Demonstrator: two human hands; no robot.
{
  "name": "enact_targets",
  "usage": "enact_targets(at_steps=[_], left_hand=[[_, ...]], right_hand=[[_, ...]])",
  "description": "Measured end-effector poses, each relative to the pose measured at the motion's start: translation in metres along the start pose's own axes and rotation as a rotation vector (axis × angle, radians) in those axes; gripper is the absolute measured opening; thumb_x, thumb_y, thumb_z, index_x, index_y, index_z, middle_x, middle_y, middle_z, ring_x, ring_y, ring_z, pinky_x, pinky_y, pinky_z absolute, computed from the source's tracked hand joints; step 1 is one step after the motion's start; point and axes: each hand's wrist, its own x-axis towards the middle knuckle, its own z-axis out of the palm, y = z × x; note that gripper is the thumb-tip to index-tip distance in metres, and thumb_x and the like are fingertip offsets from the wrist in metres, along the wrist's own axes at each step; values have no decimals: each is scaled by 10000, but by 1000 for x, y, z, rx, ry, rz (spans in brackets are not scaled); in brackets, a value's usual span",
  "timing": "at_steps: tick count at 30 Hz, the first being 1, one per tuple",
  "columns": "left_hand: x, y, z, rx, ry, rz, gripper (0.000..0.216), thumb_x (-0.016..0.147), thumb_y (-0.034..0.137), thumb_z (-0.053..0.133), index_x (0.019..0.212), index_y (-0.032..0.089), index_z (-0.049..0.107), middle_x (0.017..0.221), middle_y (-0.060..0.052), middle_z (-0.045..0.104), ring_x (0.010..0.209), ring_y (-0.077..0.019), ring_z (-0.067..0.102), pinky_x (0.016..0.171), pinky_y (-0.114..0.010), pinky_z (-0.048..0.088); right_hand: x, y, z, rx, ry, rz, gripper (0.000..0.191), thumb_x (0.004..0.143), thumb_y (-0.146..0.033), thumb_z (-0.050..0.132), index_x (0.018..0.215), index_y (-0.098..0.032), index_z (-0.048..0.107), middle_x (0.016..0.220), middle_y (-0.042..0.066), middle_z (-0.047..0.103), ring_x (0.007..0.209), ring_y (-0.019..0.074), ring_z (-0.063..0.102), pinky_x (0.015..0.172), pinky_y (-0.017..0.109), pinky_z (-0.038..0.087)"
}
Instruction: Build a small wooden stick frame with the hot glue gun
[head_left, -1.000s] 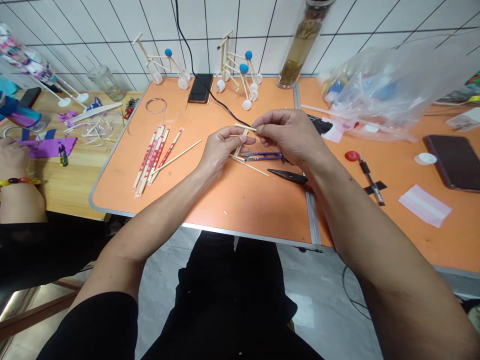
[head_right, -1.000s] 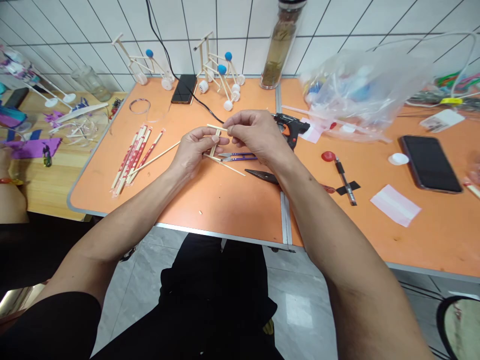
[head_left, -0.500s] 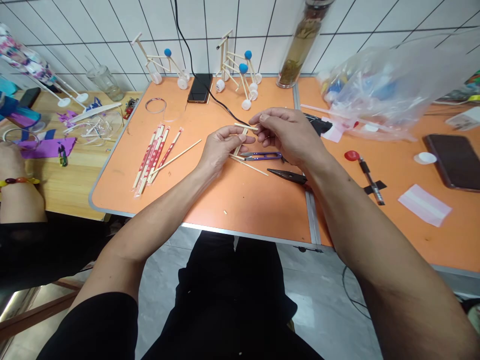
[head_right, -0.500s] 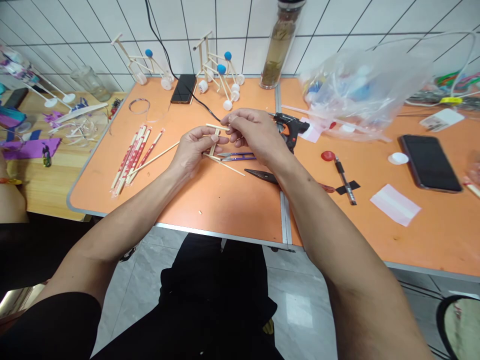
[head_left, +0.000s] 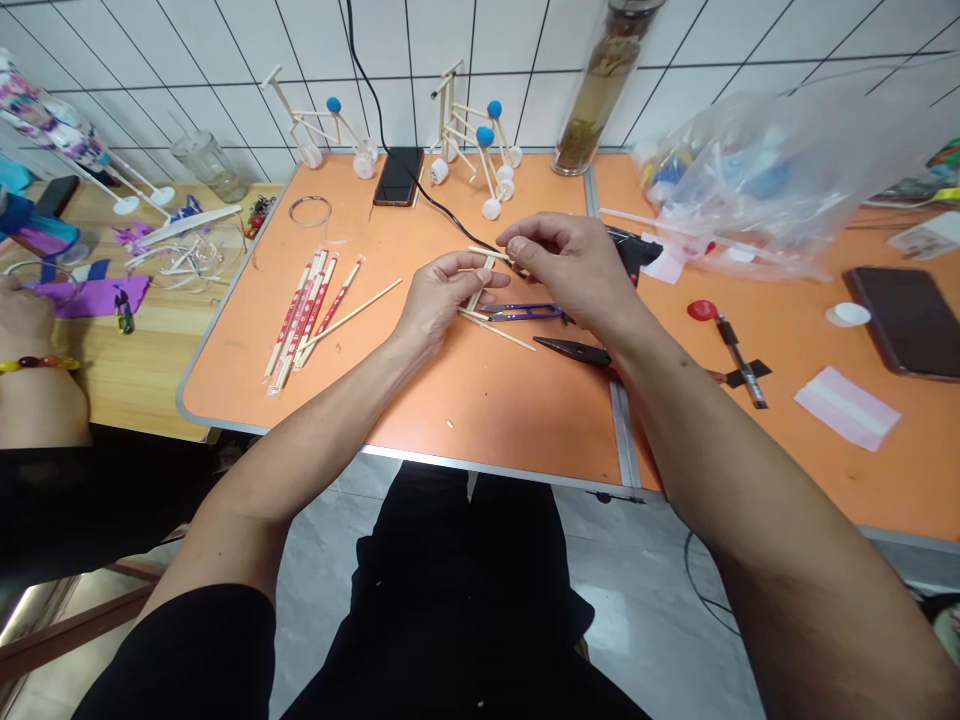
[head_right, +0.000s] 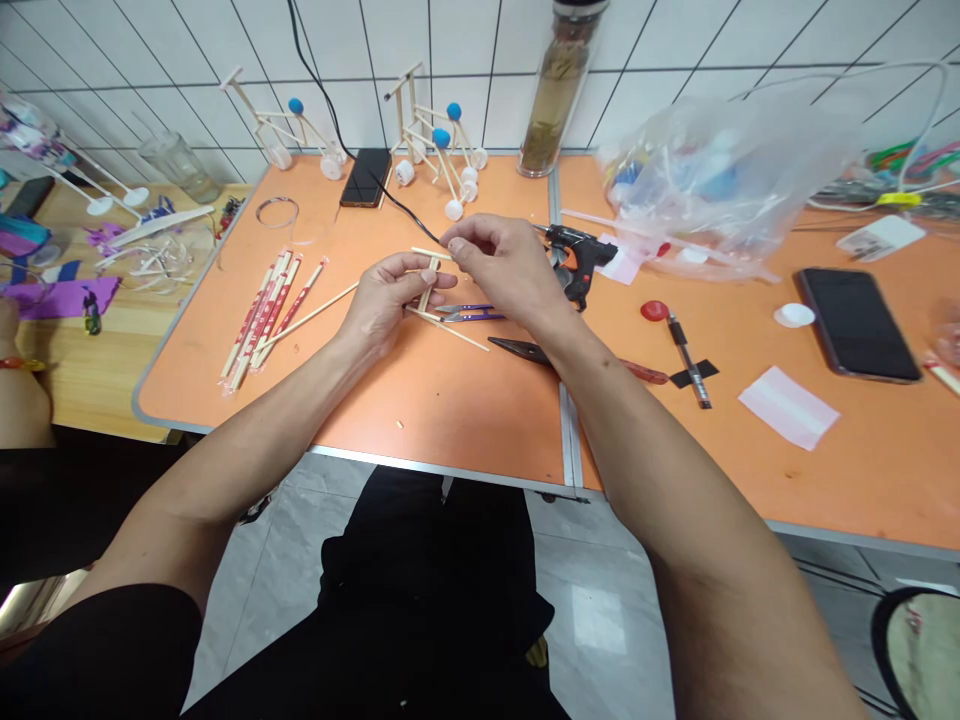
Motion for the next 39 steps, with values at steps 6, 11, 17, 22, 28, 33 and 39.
enact_targets(at_steps=[6, 11, 17, 22, 28, 33, 39], left_hand=[[0, 0, 0, 21, 5, 2, 224, 831, 305, 898, 985, 208, 768, 995, -55, 882, 747, -145, 797, 790, -277, 654], [1, -2, -1, -13, -22, 21, 225, 820, 291, 901, 980, 196, 774, 974, -58, 881, 725, -139, 786, 770, -266, 645], [3, -5, -2, -41, -47, 37, 219, 803, 285, 905, 962, 193, 785, 953, -48, 877, 702, -132, 773, 749, -259, 634], [3, -4, -2, -32, -35, 29, 229, 794, 294, 918, 955, 198, 787, 939, -44, 873, 717, -140, 778, 759, -264, 633], [2, -3, -1, -31, -34, 32, 213, 806, 288, 906, 960, 197, 791, 946, -54, 874, 714, -141, 770, 762, -276, 636], [2, -4, -2, -20, -39, 37, 213, 804, 293, 907, 955, 197, 792, 920, -45, 869, 699, -134, 756, 733, -264, 632], [2, -5, -2, -28, -42, 37, 199, 807, 284, 910, 948, 197, 799, 916, -49, 869, 695, -131, 752, 734, -262, 629]], right_hand=[[2, 5, 1, -132, -11, -69, 52, 851, -247, 861, 876, -266, 819, 932, 35, 809, 962, 245, 697, 804, 343, 561], [2, 7, 2, -101, -19, -94, 87, 843, -169, 815, 845, -256, 817, 901, 26, 802, 913, 227, 710, 801, 337, 546], [4, 14, 3, -178, -19, -187, 88, 869, -200, 759, 910, -224, 833, 877, 26, 805, 854, 224, 714, 812, 364, 554], [5, 17, 3, -201, -29, -229, 109, 881, -228, 738, 912, -219, 842, 863, 28, 806, 820, 219, 707, 797, 372, 547], [5, 15, 2, -217, -32, -208, 104, 877, -240, 749, 909, -230, 848, 850, 27, 806, 808, 221, 696, 776, 374, 546], [4, 15, 2, -220, -35, -201, 110, 880, -229, 745, 910, -234, 851, 853, 29, 804, 812, 222, 699, 771, 374, 544], [5, 16, 2, -227, -42, -212, 128, 886, -213, 726, 905, -232, 851, 860, 31, 805, 822, 224, 709, 780, 377, 542]])
